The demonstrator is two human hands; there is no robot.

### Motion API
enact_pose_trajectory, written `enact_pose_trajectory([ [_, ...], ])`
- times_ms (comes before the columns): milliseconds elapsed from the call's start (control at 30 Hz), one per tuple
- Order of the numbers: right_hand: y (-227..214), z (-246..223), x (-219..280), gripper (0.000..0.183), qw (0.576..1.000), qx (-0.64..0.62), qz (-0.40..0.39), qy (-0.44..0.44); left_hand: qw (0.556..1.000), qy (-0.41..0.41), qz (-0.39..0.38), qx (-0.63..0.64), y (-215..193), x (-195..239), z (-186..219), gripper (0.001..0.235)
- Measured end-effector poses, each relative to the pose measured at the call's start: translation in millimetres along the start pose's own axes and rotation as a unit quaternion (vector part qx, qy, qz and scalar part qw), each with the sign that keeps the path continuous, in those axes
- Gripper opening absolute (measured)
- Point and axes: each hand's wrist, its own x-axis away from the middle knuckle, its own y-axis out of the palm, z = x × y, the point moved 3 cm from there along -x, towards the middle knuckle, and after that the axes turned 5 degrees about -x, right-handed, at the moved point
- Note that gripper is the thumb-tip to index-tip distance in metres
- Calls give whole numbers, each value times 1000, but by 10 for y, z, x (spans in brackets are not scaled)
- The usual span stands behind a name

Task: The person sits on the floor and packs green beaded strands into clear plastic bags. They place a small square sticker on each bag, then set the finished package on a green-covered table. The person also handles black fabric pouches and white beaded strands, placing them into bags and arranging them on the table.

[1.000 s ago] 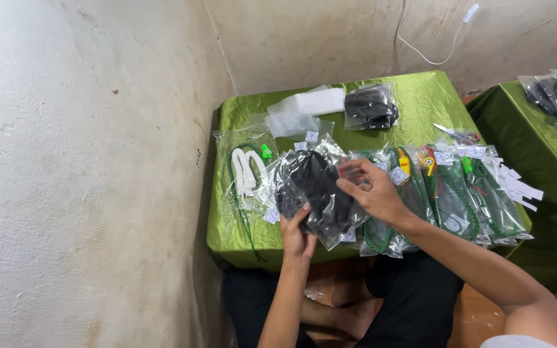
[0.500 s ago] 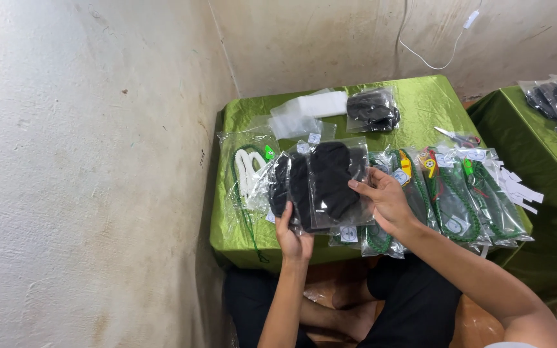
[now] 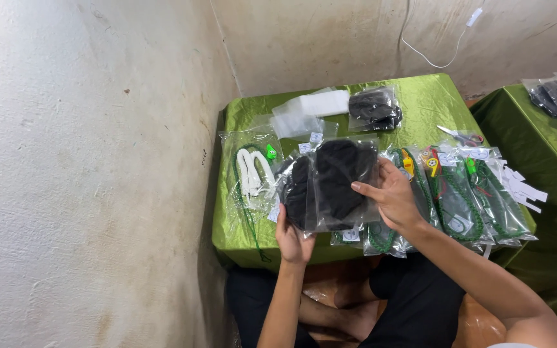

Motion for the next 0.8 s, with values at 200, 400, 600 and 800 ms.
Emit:
enact_pose_trajectory([
  [200,64,-7,61,62,994,39,-52,84,984,42,34,-168,-4,68,-8,18],
  [400,-146,205,50,52,995,48,-20,82,972,72,48,-218,-64,51,4,15],
  [600,-376,319,-130,46,997,13,1,72,991,34,36,-123,-18,25,37,28],
  [800,-208,227,-33,43,993,-11,-34,113,983,35,6,-180,-57,4,33,14],
])
